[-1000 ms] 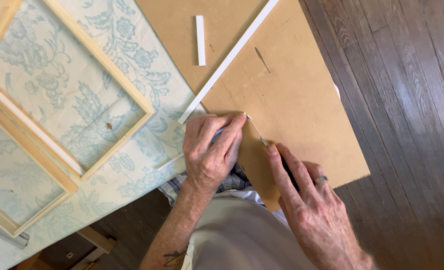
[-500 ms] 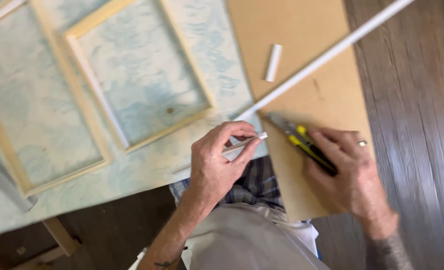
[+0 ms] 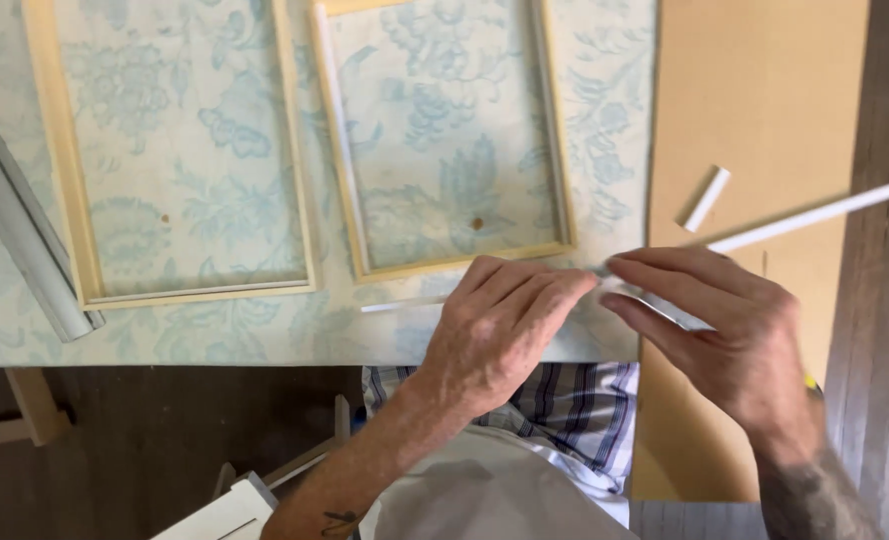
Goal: Fitting and cutting plastic strips to size for wooden frames using a utility knife on a workbench.
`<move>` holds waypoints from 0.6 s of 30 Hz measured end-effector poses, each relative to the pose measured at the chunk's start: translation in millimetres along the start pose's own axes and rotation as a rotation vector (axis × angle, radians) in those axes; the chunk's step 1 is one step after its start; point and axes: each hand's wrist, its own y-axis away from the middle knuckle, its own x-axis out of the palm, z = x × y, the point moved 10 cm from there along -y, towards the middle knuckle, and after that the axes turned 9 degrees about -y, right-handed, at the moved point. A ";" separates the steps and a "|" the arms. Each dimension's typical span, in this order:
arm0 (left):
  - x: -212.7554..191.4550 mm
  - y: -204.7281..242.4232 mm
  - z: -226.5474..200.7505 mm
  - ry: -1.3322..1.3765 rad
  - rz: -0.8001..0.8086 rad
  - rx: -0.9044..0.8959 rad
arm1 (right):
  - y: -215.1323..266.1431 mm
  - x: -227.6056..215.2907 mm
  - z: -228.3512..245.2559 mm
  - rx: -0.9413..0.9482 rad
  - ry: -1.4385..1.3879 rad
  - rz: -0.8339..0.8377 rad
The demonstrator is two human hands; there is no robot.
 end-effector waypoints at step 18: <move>42.1 36.8 66.7 -0.082 0.069 -0.184 | -38.4 62.4 -85.5 0.216 -0.076 0.319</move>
